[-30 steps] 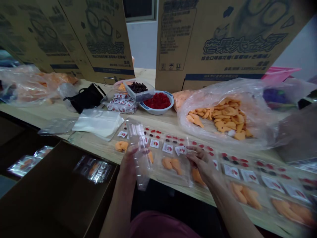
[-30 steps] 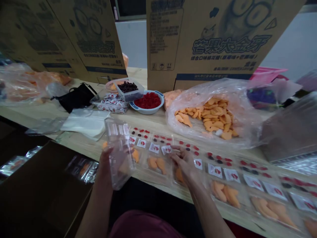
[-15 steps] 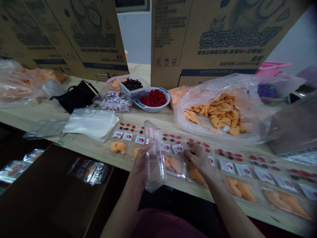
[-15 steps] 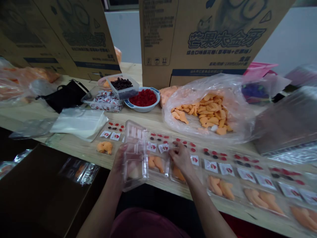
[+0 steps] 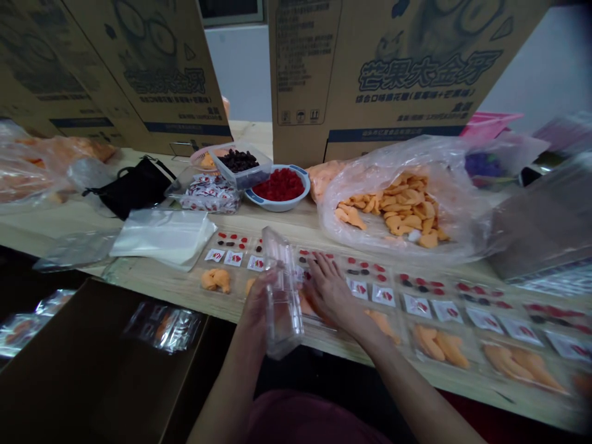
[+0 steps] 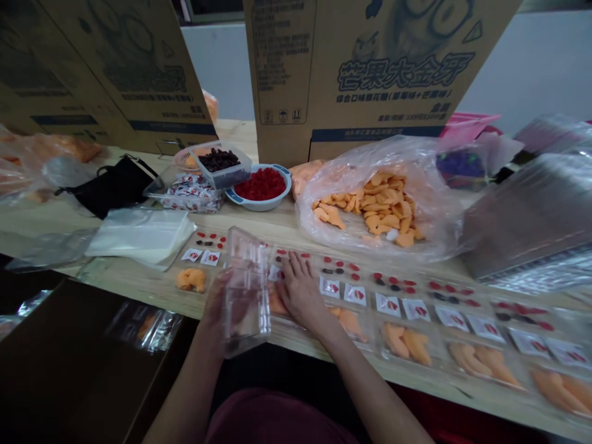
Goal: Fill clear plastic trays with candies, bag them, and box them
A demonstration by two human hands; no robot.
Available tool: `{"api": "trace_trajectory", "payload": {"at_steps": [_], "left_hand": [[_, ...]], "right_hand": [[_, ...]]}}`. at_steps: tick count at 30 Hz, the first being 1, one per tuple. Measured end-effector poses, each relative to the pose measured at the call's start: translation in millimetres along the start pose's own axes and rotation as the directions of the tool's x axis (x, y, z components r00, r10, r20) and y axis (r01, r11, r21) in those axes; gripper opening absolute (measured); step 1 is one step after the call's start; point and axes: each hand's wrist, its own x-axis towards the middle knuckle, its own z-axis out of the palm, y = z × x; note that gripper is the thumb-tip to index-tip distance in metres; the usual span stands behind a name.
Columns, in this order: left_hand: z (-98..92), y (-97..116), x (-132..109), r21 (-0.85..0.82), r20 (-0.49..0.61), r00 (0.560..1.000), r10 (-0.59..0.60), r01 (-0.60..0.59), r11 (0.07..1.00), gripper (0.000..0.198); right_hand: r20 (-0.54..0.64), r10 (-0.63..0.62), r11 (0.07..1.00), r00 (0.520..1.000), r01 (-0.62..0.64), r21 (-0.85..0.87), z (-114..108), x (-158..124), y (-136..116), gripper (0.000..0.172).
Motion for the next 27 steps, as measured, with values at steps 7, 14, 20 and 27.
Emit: {"api": "trace_trajectory", "payload": {"at_steps": [7,14,20,27], "left_hand": [[-11.8,15.7,-3.8,0.046,0.024,0.998,0.058,-0.059,0.997,0.038],[10.2,-2.8,0.4,0.116,0.176,0.984,0.039,-0.060,0.991,0.043],[25.9,-6.5,-6.8,0.156,0.311,0.950,0.033,-0.085,0.984,0.040],[20.0,-12.5,-2.8,0.144,0.293,0.954,0.059,-0.105,0.984,0.032]], "right_hand": [[0.048,0.094,0.995,0.994,-0.096,0.038,18.0,2.6,-3.8,0.055],[0.138,0.083,0.336,0.987,-0.158,0.929,-45.0,22.9,-32.8,0.031],[0.252,0.047,0.087,0.967,-0.255,0.963,-64.1,24.1,-52.6,0.023],[0.278,0.061,0.064,0.959,-0.282,0.957,-62.1,20.6,-49.1,0.021]]}}
